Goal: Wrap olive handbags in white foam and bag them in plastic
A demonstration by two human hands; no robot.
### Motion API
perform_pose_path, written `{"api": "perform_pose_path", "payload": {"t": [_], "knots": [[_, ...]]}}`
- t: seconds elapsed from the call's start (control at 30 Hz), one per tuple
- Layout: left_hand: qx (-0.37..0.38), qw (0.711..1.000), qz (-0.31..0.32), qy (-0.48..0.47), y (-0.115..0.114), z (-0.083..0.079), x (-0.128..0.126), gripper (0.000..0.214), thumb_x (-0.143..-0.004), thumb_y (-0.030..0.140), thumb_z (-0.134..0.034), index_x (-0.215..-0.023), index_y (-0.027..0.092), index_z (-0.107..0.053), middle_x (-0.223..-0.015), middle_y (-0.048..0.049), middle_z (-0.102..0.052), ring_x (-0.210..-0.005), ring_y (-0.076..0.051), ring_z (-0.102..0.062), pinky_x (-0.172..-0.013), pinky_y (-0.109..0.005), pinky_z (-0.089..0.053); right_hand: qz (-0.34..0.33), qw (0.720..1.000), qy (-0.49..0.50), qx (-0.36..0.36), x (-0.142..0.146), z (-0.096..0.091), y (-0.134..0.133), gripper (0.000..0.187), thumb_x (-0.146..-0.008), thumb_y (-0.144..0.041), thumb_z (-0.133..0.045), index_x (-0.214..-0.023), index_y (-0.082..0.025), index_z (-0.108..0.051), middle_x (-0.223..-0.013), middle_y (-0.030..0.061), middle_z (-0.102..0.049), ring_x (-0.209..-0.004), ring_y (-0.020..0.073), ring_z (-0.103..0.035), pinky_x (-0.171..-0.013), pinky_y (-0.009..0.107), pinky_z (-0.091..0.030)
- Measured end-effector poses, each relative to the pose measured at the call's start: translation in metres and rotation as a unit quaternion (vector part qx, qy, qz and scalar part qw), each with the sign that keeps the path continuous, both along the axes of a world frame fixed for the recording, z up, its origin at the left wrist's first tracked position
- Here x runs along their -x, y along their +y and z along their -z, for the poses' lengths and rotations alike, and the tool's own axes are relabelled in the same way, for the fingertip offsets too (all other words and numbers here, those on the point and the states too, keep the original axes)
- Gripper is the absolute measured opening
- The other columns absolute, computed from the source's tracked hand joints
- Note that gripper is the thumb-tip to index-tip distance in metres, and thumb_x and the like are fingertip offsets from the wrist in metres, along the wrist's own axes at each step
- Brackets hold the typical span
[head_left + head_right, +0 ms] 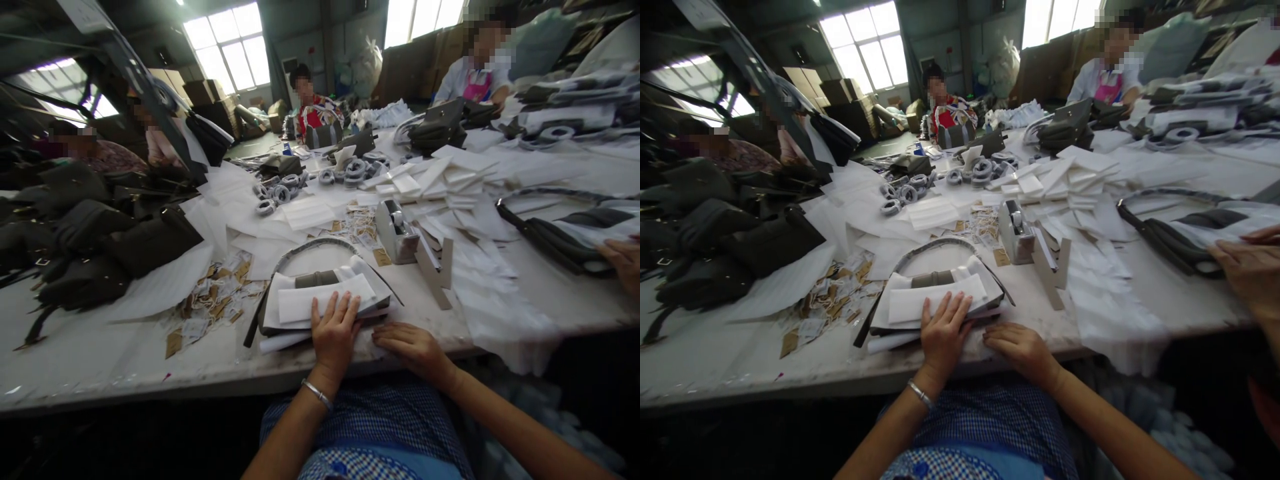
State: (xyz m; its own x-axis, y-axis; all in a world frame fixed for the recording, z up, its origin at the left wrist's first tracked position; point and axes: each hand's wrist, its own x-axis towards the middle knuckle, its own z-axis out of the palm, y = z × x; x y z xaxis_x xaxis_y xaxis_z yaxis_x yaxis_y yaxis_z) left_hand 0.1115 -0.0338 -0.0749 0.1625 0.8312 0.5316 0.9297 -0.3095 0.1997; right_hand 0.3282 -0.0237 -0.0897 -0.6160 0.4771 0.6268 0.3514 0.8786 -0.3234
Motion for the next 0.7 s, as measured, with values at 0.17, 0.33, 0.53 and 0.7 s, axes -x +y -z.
{"api": "perform_pose_path", "payload": {"t": [0.17,0.33,0.53,0.7], "knots": [[-0.005,1.0,-0.004,0.001,0.001,0.0,0.0,0.043,-0.096,0.041,-0.057,-0.138,0.034,-0.054,-0.139,-0.0003,-0.06,-0.133,-0.024,-0.052,-0.122,-0.056,-0.017,0.016,1.0,0.002,-0.002,0.002,-0.009,-0.011,0.028,-0.098,-0.01,-0.045,-0.107,-0.02,-0.07,-0.099,0.0071,-0.078,-0.091,0.0193,-0.074,-0.084,0.033,-0.061],[-0.003,1.0,-0.003,0.002,0.001,0.0,0.001,0.041,-0.096,0.042,-0.056,-0.136,0.034,-0.055,-0.137,-0.0007,-0.061,-0.132,-0.024,-0.054,-0.121,-0.056,-0.02,0.017,1.0,-0.009,-0.014,0.003,-0.009,-0.024,0.03,-0.097,-0.007,-0.044,-0.107,-0.02,-0.069,-0.1,0.0066,-0.078,-0.093,0.0192,-0.074,-0.084,0.034,-0.061],[-0.003,1.0,0.004,0.002,0.001,0.0,0.003,0.04,-0.096,0.041,-0.056,-0.136,0.034,-0.055,-0.137,-0.001,-0.062,-0.132,-0.024,-0.053,-0.121,-0.056,-0.02,0.03,0.999,-0.006,-0.014,0.004,-0.003,-0.038,0.028,-0.099,-0.01,-0.044,-0.108,-0.019,-0.069,-0.101,0.0064,-0.078,-0.094,0.0192,-0.074,-0.085,0.034,-0.061],[-0.011,1.0,0.008,-0.009,0.003,0.0,0.003,0.042,-0.095,0.04,-0.059,-0.136,0.035,-0.055,-0.136,0.0003,-0.063,-0.132,-0.023,-0.054,-0.122,-0.055,-0.019,0.037,0.999,-0.012,-0.012,0.005,-0.003,-0.045,0.027,-0.099,-0.011,-0.044,-0.106,-0.019,-0.07,-0.101,0.0054,-0.078,-0.094,0.0181,-0.074,-0.086,0.032,-0.06]]}}
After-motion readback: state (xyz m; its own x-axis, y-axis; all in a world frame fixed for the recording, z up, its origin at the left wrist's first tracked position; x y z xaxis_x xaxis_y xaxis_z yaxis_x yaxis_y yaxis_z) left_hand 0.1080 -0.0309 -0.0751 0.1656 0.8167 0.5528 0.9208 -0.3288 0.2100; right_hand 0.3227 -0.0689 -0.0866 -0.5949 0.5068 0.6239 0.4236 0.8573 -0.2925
